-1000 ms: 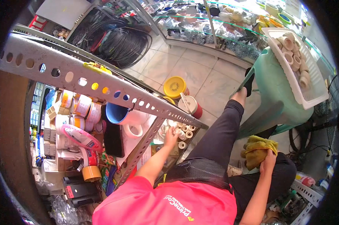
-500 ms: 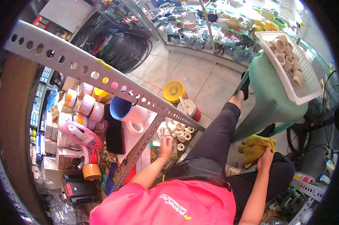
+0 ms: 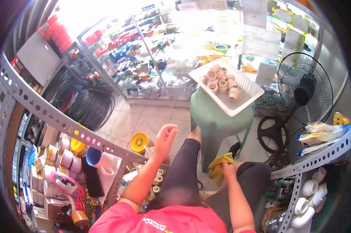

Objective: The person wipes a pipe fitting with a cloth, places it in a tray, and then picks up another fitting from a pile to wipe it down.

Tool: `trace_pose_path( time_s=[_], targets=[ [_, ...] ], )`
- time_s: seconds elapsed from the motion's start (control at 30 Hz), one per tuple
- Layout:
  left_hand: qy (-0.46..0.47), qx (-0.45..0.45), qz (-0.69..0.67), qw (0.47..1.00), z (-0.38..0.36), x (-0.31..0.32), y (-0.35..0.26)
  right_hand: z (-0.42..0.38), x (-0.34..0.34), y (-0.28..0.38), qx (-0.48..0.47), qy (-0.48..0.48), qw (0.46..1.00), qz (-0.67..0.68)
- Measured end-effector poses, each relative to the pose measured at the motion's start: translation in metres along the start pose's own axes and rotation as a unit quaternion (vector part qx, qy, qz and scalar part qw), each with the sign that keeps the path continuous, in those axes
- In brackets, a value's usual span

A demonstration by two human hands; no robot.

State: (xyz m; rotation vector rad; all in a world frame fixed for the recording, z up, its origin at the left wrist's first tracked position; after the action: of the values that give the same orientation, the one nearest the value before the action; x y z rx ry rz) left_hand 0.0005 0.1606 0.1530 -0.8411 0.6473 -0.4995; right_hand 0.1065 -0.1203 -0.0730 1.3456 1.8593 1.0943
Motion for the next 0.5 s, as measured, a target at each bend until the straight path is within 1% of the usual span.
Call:
trace_pose_path(
  time_s=[0.07, 0.17, 0.27, 0.3, 0.4, 0.43, 0.5],
  targets=[
    [0.0, 0.063, -0.003, 0.998, 0.047, 0.015, -0.041, 0.0, 0.002, 0.0, -0.019, 0.004, 0.998, -0.055],
    [0.048, 0.183, 0.079, 0.979, 0.101, 0.05, -0.069, -0.017, 0.006, 0.022, -0.038, -0.015, 0.993, -0.114],
    [0.139, 0.327, 0.174, 0.918, 0.133, 0.095, -0.102, -0.02, 0.004, 0.027, -0.021, -0.026, 0.982, -0.187],
    [0.175, 0.324, 0.187, 0.911, 0.142, 0.11, -0.104, -0.018, 0.005, 0.024, -0.022, 0.0, 0.988, -0.152],
    [0.267, 0.312, 0.233, 0.881, 0.158, 0.15, -0.106, -0.011, 0.006, 0.018, -0.027, 0.013, 0.983, -0.179],
    [0.288, 0.31, 0.251, 0.871, 0.162, 0.161, -0.105, -0.004, 0.008, 0.013, -0.063, 0.039, 0.983, -0.168],
    [0.34, 0.292, 0.289, 0.846, 0.168, 0.182, -0.099, -0.006, 0.008, 0.013, -0.096, 0.088, 0.979, -0.155]
  ],
)
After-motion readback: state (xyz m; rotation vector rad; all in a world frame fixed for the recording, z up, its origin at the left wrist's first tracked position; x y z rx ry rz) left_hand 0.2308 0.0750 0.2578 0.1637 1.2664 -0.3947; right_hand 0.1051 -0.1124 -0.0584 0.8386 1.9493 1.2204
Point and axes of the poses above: each hand's wrist, its own z-axis towards the middle knuckle, its own x-axis out of the palm, y = z × x, the point moved 5 cm from there along z, towards the middle knuckle, and after that the axes turned 4 degrees about x, right-handed, at the moved point
